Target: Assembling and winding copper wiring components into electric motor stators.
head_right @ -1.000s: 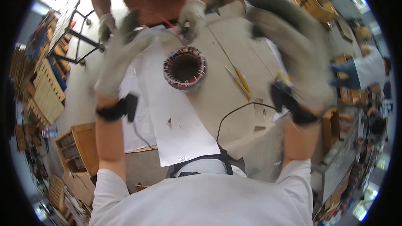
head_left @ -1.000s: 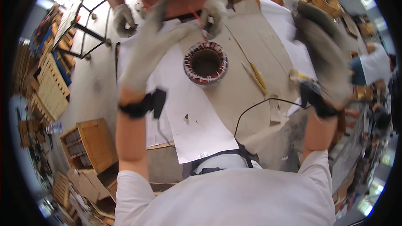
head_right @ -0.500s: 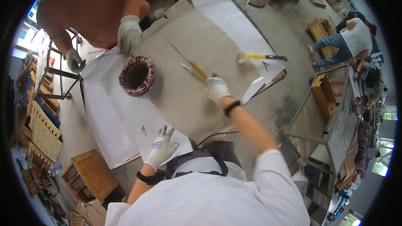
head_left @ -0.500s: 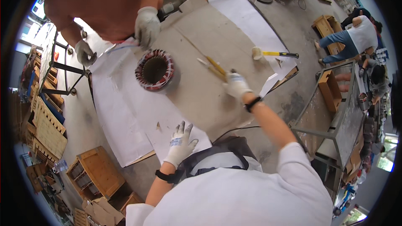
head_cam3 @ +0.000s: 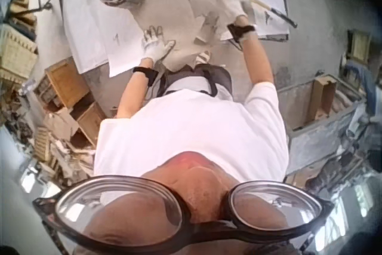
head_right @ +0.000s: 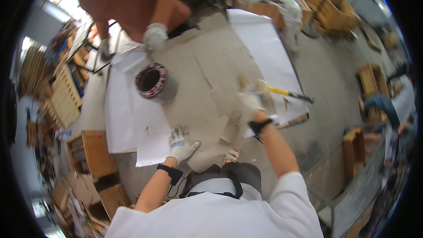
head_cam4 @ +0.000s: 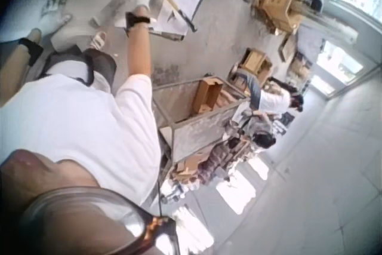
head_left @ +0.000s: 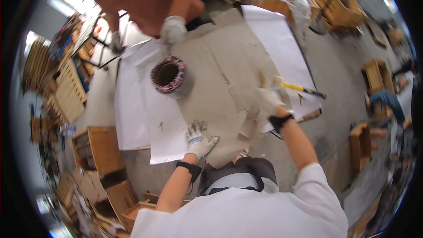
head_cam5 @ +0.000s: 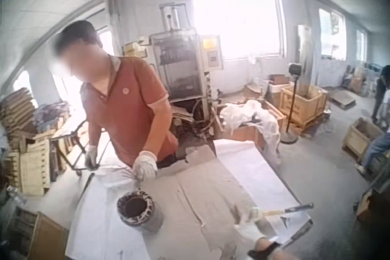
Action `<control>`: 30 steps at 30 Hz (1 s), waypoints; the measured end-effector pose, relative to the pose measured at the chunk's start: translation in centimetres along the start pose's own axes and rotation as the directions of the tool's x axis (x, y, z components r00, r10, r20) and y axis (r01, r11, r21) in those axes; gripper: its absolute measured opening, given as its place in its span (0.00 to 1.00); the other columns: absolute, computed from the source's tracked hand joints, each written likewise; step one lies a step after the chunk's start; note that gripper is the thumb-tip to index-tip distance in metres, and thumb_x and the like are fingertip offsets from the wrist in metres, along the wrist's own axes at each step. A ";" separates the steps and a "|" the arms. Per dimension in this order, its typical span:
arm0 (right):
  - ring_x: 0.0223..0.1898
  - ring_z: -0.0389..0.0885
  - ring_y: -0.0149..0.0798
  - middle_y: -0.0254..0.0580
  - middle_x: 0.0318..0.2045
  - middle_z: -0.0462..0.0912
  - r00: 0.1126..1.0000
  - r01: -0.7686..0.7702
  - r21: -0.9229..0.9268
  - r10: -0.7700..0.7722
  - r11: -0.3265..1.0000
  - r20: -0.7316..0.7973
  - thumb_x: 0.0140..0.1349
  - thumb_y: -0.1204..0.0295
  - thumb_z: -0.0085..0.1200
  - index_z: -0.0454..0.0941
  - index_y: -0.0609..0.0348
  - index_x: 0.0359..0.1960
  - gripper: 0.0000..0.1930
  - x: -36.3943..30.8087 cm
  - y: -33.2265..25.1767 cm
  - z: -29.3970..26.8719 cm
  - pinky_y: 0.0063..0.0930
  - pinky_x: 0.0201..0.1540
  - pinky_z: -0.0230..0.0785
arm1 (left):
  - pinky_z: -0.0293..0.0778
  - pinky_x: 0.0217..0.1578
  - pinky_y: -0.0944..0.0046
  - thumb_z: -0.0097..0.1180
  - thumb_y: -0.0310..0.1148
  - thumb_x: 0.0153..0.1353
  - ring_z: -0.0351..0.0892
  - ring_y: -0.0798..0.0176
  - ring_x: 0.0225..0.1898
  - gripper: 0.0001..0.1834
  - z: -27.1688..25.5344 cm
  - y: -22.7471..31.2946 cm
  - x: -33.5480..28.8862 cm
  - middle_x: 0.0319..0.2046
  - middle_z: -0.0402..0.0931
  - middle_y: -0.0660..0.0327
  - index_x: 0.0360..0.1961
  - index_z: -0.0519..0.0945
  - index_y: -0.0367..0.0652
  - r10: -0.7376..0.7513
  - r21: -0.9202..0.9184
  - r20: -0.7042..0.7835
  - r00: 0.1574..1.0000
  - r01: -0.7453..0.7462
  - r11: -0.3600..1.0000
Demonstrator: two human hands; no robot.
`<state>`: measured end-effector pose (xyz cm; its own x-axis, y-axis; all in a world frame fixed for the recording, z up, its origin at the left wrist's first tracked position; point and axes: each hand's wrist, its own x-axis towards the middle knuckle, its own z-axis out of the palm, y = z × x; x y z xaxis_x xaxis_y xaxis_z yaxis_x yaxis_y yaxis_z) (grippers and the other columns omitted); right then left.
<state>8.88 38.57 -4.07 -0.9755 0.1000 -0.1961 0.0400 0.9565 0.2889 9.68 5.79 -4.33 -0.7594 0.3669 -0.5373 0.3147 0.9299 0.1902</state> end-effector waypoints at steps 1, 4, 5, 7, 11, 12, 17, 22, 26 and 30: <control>0.34 0.81 0.53 0.53 0.32 0.82 0.959 -0.214 0.608 0.282 0.764 -0.017 0.60 0.63 0.49 0.76 0.61 0.46 0.17 -0.2 3.2 1.2 0.41 0.37 0.72 | 0.26 0.68 0.40 0.45 0.66 0.57 0.27 0.34 0.72 0.52 0.3 -0.3 -0.2 0.72 0.34 0.42 0.72 0.45 0.44 -0.011 0.005 -0.022 1.000 0.012 1.000; 0.43 0.78 0.61 0.61 0.40 0.79 0.834 -0.379 0.861 0.529 0.339 0.159 0.61 0.62 0.45 0.72 0.59 0.48 0.18 -2.9 12.5 2.3 0.52 0.43 0.68 | 0.27 0.69 0.41 0.45 0.66 0.58 0.27 0.35 0.73 0.52 0.6 -0.6 -0.5 0.72 0.34 0.42 0.72 0.46 0.44 0.006 0.000 -0.041 0.999 -0.006 1.000; 0.45 0.77 0.61 0.63 0.44 0.78 0.888 -0.406 0.667 0.443 0.624 0.127 0.60 0.60 0.46 0.72 0.58 0.50 0.20 -3.5 16.0 3.2 0.51 0.46 0.69 | 0.27 0.68 0.41 0.45 0.66 0.57 0.29 0.37 0.73 0.51 -0.1 0.1 -0.8 0.72 0.35 0.43 0.72 0.46 0.44 0.000 -0.001 -0.030 1.000 0.000 1.000; 0.43 0.79 0.59 0.60 0.39 0.79 0.934 -0.313 0.390 0.356 0.866 -0.041 0.58 0.60 0.49 0.74 0.54 0.49 0.19 -4.6 18.4 6.6 0.50 0.45 0.73 | 0.28 0.69 0.41 0.45 0.66 0.57 0.30 0.38 0.73 0.51 1.1 -0.3 -0.8 0.72 0.36 0.43 0.72 0.46 0.44 -0.009 -0.008 -0.076 0.997 0.009 1.000; 0.41 0.82 0.54 0.53 0.41 0.79 0.960 -0.278 0.219 0.260 0.935 0.106 0.51 0.65 0.57 0.78 0.53 0.39 0.14 -4.2 16.9 7.5 0.44 0.43 0.75 | 0.31 0.69 0.41 0.47 0.65 0.57 0.35 0.40 0.73 0.49 0.3 -0.3 -1.3 0.72 0.41 0.43 0.72 0.51 0.45 0.004 -0.029 -0.085 0.996 -0.007 1.000; 0.42 0.82 0.53 0.52 0.40 0.80 0.957 -0.292 0.201 0.283 0.935 0.070 0.50 0.64 0.57 0.79 0.53 0.38 0.13 -4.0 16.6 7.7 0.44 0.44 0.75 | 0.31 0.69 0.41 0.47 0.65 0.57 0.35 0.40 0.73 0.49 0.3 -0.4 -1.5 0.72 0.41 0.43 0.72 0.51 0.45 -0.014 -0.043 -0.097 0.995 0.010 0.999; 0.41 0.82 0.51 0.50 0.37 0.82 0.964 -0.233 0.304 0.178 0.924 0.199 0.49 0.59 0.58 0.79 0.55 0.37 0.17 -5.5 16.2 4.2 0.44 0.45 0.73 | 0.41 0.67 0.38 0.60 0.50 0.52 0.46 0.40 0.70 0.42 0.1 -3.1 -6.6 0.67 0.53 0.46 0.67 0.61 0.47 -0.110 -0.066 -0.574 0.812 0.088 0.994; 0.33 0.82 0.50 0.53 0.27 0.81 0.954 -0.287 0.794 0.238 0.536 0.184 0.51 0.58 0.59 0.78 0.64 0.36 0.20 -6.3 12.8 3.0 0.37 0.36 0.71 | 0.58 0.59 0.43 0.66 0.39 0.52 0.61 0.42 0.62 0.38 4.9 -10.0 -11.5 0.61 0.60 0.40 0.61 0.64 0.36 -0.601 -0.561 -0.799 0.032 0.324 0.762; 0.29 0.82 0.47 0.52 0.25 0.81 0.958 -0.285 0.889 0.136 0.357 0.253 0.52 0.59 0.60 0.79 0.67 0.36 0.20 -2.7 8.3 0.4 0.38 0.35 0.70 | 0.71 0.46 0.56 0.64 0.35 0.57 0.77 0.56 0.43 0.24 2.6 -14.9 -10.4 0.43 0.77 0.50 0.50 0.74 0.31 -0.922 -0.985 -0.093 0.377 -0.172 0.029; 0.28 0.80 0.43 0.49 0.25 0.81 0.951 -0.259 0.773 0.293 0.579 0.100 0.51 0.58 0.64 0.79 0.66 0.35 0.21 1.2 5.2 0.5 0.38 0.33 0.70 | 0.75 0.30 0.65 0.62 0.30 0.58 0.79 0.64 0.29 0.13 3.5 -17.1 -9.4 0.30 0.81 0.59 0.39 0.80 0.30 -0.922 -0.989 -0.114 0.369 -0.132 0.069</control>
<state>8.00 43.77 -3.25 -0.8945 0.4023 -0.1952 0.4432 0.7398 -0.5062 13.39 -13.63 -5.40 -0.6355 -0.7195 -0.2801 -0.4412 0.0406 0.8965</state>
